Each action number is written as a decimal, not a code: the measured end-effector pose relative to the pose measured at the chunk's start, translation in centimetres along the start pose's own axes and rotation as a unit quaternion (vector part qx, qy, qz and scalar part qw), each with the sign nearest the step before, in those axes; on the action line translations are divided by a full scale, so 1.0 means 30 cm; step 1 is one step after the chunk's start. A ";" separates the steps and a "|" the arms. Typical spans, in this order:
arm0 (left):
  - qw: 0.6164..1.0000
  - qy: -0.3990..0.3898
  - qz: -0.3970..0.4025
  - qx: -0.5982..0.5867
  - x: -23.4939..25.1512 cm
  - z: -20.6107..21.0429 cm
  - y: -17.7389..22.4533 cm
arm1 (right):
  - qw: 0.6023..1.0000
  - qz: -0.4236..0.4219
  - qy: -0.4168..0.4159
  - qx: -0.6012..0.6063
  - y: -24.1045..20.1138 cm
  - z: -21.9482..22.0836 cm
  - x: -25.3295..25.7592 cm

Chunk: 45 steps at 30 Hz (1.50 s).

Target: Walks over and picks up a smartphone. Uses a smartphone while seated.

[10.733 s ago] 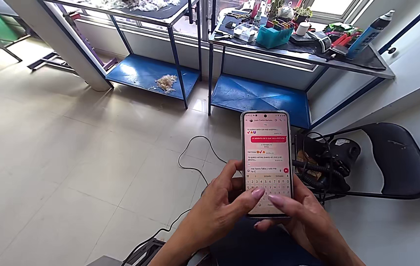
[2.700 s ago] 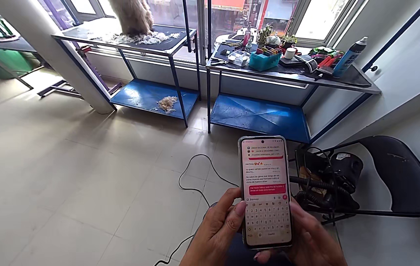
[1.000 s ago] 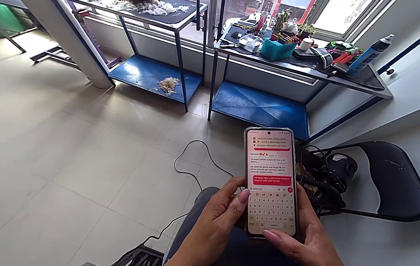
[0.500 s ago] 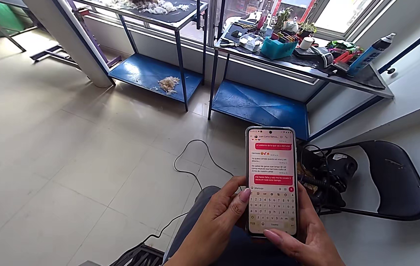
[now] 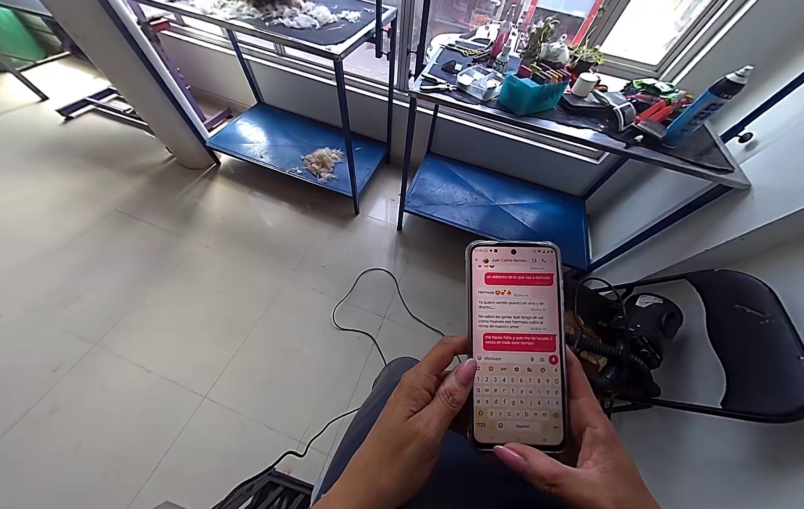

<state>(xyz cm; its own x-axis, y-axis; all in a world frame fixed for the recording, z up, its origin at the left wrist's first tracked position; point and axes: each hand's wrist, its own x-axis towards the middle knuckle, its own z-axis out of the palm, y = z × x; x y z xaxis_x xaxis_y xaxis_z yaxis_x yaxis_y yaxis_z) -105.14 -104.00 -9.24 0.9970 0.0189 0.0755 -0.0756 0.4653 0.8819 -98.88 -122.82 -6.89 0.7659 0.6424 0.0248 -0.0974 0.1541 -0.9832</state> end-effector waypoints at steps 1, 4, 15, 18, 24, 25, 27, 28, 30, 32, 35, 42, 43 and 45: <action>1.000 0.000 0.001 0.000 0.001 -0.001 -0.001 | 1.000 0.001 -0.001 0.001 0.000 -0.001 0.002; 1.000 0.000 0.004 0.002 0.003 -0.003 -0.002 | 1.000 0.004 -0.003 0.004 0.001 -0.003 0.006; 1.000 0.003 -0.003 -0.009 0.015 -0.003 -0.001 | 1.000 0.011 0.004 -0.018 0.000 -0.002 0.018; 1.000 0.005 -0.005 -0.009 0.020 -0.005 -0.003 | 0.999 0.010 0.017 -0.042 0.005 -0.002 0.024; 0.998 0.029 -0.040 0.027 0.036 -0.015 0.002 | 0.997 0.001 0.021 -0.071 0.040 -0.024 0.042; 0.997 0.037 -0.056 0.029 0.038 -0.017 0.000 | 0.997 0.007 0.021 -0.071 0.048 -0.029 0.041; 0.995 0.048 -0.080 0.026 0.049 -0.020 -0.009 | 0.997 0.021 0.031 -0.065 0.060 -0.038 0.047; 0.995 0.049 -0.087 0.024 0.057 -0.021 -0.014 | 0.997 0.027 0.040 -0.062 0.066 -0.041 0.052; 0.994 0.048 -0.092 0.024 0.077 -0.025 -0.028 | 0.995 0.040 0.069 -0.066 0.082 -0.043 0.066; 0.994 0.049 -0.093 0.028 0.103 -0.030 -0.048 | 0.990 0.058 0.110 -0.062 0.100 -0.045 0.089; 0.993 0.055 -0.104 0.031 0.152 -0.051 -0.085 | 0.989 0.072 0.117 -0.059 0.129 -0.075 0.132; 0.983 0.087 -0.159 0.004 0.321 -0.132 -0.148 | 0.990 0.115 0.074 -0.025 0.203 -0.191 0.297; 0.982 0.097 -0.163 0.000 0.342 -0.140 -0.151 | 0.990 0.121 0.074 -0.026 0.210 -0.202 0.324; 0.979 0.121 -0.166 -0.007 0.379 -0.151 -0.150 | 0.989 0.125 0.072 -0.036 0.222 -0.217 0.377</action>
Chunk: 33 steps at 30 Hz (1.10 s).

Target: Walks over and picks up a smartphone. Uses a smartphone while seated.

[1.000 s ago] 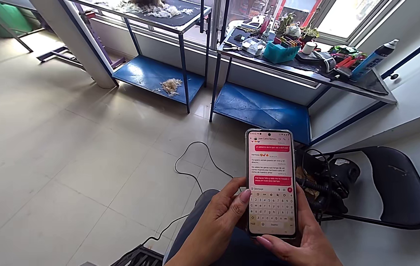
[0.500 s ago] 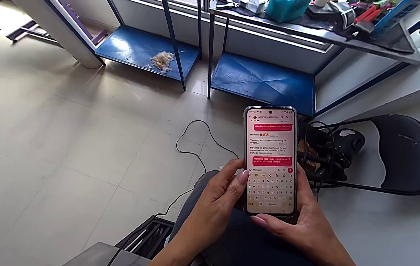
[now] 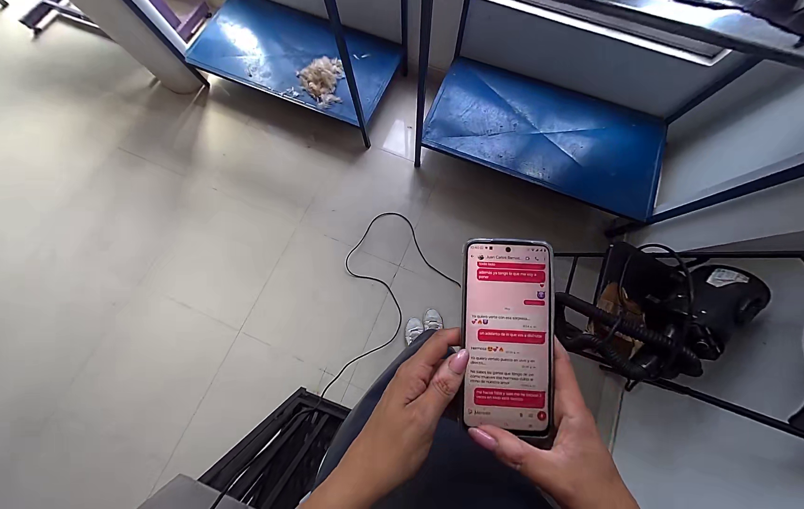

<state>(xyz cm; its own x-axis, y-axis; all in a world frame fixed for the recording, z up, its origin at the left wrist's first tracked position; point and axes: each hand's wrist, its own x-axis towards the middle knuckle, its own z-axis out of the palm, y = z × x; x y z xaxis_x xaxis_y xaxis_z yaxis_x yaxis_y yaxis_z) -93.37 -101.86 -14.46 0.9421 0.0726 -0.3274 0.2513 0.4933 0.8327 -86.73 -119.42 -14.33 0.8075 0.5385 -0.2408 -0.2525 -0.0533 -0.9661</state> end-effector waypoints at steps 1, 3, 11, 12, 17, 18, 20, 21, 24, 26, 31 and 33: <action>1.000 0.012 0.000 -0.002 0.012 0.000 0.009 | 1.000 0.002 0.004 -0.011 -0.003 0.002 0.024; 0.999 0.032 0.009 -0.007 0.025 0.001 0.030 | 0.999 0.009 0.012 -0.040 -0.017 0.009 0.069; 0.983 0.138 0.119 -0.035 -0.016 -0.005 0.164 | 0.975 -0.090 -0.197 -0.056 -0.133 0.036 0.254; 0.977 0.154 0.141 -0.040 -0.029 -0.007 0.172 | 0.965 -0.105 -0.234 -0.048 -0.143 0.046 0.279; 0.918 0.325 0.215 -0.078 -0.108 0.008 0.181 | 0.915 -0.092 -0.384 -0.081 -0.244 0.085 0.388; 0.897 0.368 0.229 -0.082 -0.133 0.014 0.178 | 0.899 -0.089 -0.418 -0.093 -0.264 0.088 0.414; 0.849 0.454 0.253 -0.093 -0.192 0.048 0.163 | 0.862 -0.090 -0.490 -0.096 -0.289 0.091 0.468; 0.822 0.493 0.265 -0.102 -0.221 0.074 0.151 | 0.841 -0.086 -0.526 -0.096 -0.298 0.091 0.491; 0.740 0.591 0.296 -0.123 -0.297 0.179 0.092 | 0.764 -0.067 -0.633 -0.103 -0.317 0.094 0.533; 0.683 0.646 0.310 -0.141 -0.330 0.267 0.049 | 0.711 -0.058 -0.692 -0.115 -0.306 0.107 0.543; 0.550 0.745 0.337 -0.167 -0.402 0.476 -0.079 | 0.603 -0.030 -0.789 -0.110 -0.227 0.170 0.476; 0.502 0.774 0.340 -0.180 -0.454 0.549 -0.128 | 0.564 -0.018 -0.821 -0.091 -0.213 0.202 0.413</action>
<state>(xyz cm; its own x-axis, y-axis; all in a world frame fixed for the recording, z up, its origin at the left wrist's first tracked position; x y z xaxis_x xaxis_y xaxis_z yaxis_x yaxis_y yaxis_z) -103.50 -119.01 -5.86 -0.5899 0.7800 -0.2089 -0.3312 0.0022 0.9436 -78.33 -107.32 -10.59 -0.8086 0.5867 0.0443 -0.0716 -0.0234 -0.9972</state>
